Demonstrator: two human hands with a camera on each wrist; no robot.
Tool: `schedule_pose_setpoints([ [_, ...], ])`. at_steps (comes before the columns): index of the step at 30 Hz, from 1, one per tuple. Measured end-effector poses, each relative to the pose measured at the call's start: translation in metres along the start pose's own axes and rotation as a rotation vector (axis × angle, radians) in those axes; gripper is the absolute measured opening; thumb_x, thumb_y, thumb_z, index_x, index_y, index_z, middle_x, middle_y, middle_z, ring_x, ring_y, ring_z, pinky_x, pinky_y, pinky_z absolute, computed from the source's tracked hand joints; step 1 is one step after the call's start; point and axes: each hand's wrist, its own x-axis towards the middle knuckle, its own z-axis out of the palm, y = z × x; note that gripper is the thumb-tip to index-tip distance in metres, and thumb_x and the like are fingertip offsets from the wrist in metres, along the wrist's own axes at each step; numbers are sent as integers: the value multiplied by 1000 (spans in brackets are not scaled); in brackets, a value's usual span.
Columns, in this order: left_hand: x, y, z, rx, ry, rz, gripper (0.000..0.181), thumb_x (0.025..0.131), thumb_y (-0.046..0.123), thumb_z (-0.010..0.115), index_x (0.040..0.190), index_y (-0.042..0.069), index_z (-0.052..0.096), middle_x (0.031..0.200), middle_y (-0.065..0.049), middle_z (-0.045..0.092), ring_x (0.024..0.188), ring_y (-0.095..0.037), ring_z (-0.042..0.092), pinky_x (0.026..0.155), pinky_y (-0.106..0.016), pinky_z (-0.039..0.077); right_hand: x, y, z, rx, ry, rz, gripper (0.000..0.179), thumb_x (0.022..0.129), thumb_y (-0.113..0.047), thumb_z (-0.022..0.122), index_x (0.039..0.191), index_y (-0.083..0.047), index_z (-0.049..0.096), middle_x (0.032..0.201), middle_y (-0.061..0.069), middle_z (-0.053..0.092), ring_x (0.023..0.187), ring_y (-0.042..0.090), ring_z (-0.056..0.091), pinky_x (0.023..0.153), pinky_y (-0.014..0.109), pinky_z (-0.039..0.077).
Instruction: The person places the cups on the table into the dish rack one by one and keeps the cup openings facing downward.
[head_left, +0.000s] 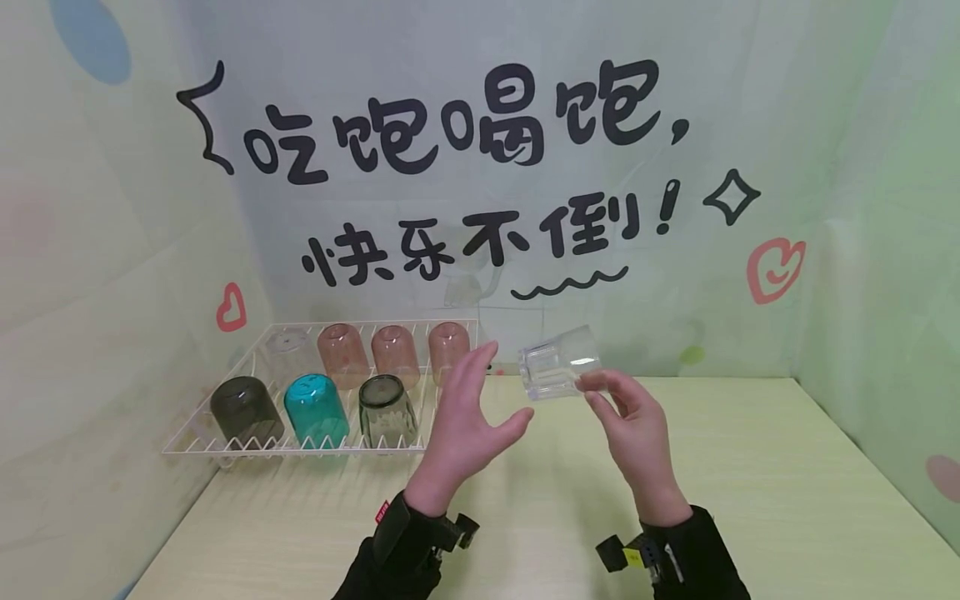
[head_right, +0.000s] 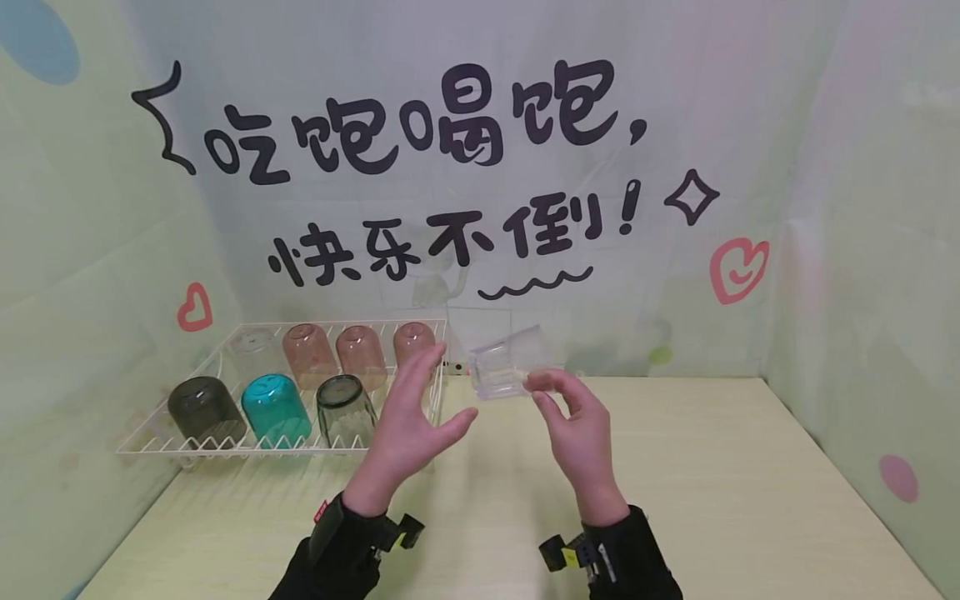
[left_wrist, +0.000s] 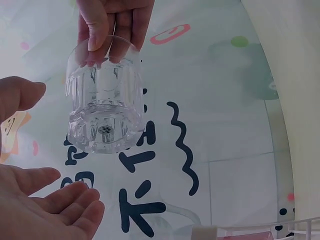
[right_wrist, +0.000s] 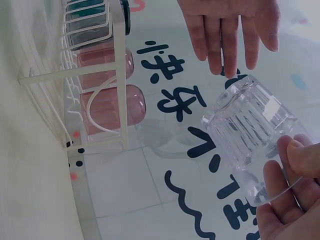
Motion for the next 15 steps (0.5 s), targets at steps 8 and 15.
schedule_pose_setpoints([
  [8,-1,3,2,-48,-18,-25,83,71,43,70,139,17,30,138,3,33,125,-14,30,98,-44,31,-5,-8,1,101,-37,58,17,84,-20,60,100,-13,62,102,4,61,102,18,54,92,32,40],
  [15,-1,2,4,-70,-16,-34,82,71,41,70,138,17,30,135,2,37,121,-14,35,95,-43,34,-9,-6,6,186,-75,104,20,83,-21,61,98,-9,61,101,9,60,97,26,55,87,33,44],
])
